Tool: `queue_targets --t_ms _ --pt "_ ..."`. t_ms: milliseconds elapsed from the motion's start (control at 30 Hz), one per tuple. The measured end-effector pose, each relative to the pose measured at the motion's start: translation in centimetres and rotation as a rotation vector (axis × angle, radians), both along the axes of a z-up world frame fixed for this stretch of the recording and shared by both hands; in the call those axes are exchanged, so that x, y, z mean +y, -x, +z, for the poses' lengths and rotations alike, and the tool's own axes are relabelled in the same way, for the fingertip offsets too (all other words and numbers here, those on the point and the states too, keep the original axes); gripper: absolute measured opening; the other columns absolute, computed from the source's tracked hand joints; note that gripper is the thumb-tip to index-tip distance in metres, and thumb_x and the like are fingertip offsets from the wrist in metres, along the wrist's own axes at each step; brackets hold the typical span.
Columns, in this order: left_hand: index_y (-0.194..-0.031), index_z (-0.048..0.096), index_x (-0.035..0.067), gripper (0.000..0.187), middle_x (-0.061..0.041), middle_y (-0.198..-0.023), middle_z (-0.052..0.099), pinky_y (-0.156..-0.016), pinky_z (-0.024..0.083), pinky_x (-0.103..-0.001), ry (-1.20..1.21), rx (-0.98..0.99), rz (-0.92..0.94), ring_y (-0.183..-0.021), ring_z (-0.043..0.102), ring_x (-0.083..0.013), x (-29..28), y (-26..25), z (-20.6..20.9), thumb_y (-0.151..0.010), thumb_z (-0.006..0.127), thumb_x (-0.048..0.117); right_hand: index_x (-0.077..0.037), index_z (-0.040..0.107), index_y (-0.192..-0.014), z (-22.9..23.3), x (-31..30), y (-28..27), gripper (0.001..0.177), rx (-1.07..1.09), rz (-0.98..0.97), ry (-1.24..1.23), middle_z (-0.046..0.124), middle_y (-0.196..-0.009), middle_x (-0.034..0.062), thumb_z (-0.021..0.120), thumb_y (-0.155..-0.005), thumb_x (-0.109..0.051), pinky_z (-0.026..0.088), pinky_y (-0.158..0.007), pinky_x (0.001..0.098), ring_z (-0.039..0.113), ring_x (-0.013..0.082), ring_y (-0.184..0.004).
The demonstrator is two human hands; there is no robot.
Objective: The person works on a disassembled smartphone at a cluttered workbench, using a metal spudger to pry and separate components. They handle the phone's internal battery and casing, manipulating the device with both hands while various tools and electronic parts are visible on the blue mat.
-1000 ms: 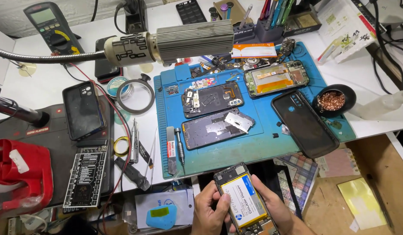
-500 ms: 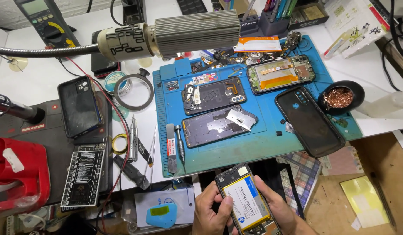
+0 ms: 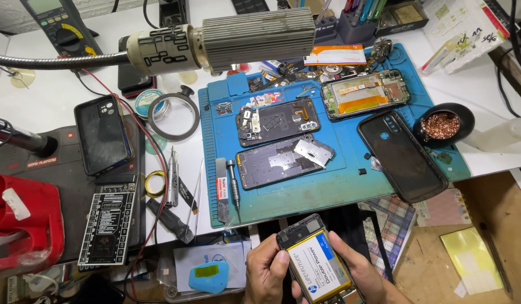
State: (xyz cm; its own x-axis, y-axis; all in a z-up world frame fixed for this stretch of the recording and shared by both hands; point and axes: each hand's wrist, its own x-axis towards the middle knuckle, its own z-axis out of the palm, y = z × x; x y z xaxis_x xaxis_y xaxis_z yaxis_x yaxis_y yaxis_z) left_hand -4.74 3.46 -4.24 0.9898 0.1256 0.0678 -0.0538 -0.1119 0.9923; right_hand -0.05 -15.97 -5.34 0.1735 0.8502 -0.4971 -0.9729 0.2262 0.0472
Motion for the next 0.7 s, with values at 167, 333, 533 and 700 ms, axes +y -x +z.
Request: queue_targets --t_ms 167,333,533,700 --pt "-0.088 0.076 0.007 0.054 -0.005 -0.074 0.069 -0.056 0.046 -0.03 -0.022 -0.007 0.02 -0.066 0.065 -0.0145 0.1 0.1 -0.2 -0.098 0.046 0.051 0.003 0.053 -0.143 0.3 -0.1 -0.1 0.092 0.007 0.018 0.033 0.061 -0.123 0.04 0.035 -0.09 -0.07 0.054 -0.092 0.0476 0.066 0.0432 -0.098" --pt "-0.081 0.073 0.007 0.053 -0.004 -0.07 0.065 -0.054 0.042 -0.03 -0.061 -0.07 0.029 -0.061 0.059 -0.0136 0.1 0.1 -0.3 -0.098 0.046 0.05 0.001 0.055 -0.143 -0.4 -0.5 -0.1 0.089 0.007 0.035 0.029 0.062 -0.125 0.0398 0.036 -0.09 -0.069 0.054 -0.094 0.046 0.067 0.0424 -0.103" --pt "-0.077 0.07 0.006 0.05 -0.004 -0.068 0.064 -0.052 0.042 -0.03 -0.069 -0.095 0.026 -0.059 0.057 -0.0136 0.2 0.1 -0.8 -0.098 0.048 0.046 0.003 0.054 -0.143 -0.5 -0.4 0.0 0.091 0.038 0.043 0.029 0.061 -0.126 0.0388 0.037 -0.09 -0.069 0.053 -0.097 0.0459 0.066 0.0424 -0.106" --pt "-0.081 0.073 0.006 0.051 -0.004 -0.069 0.065 -0.052 0.045 -0.03 -0.079 -0.079 0.034 -0.061 0.062 -0.0143 0.2 0.0 -0.7 -0.098 0.048 0.047 0.005 0.054 -0.143 -0.9 -0.5 0.4 0.093 0.039 0.046 -0.008 0.062 -0.128 0.0357 0.035 -0.09 -0.07 0.053 -0.095 0.0451 0.067 0.0415 -0.103"
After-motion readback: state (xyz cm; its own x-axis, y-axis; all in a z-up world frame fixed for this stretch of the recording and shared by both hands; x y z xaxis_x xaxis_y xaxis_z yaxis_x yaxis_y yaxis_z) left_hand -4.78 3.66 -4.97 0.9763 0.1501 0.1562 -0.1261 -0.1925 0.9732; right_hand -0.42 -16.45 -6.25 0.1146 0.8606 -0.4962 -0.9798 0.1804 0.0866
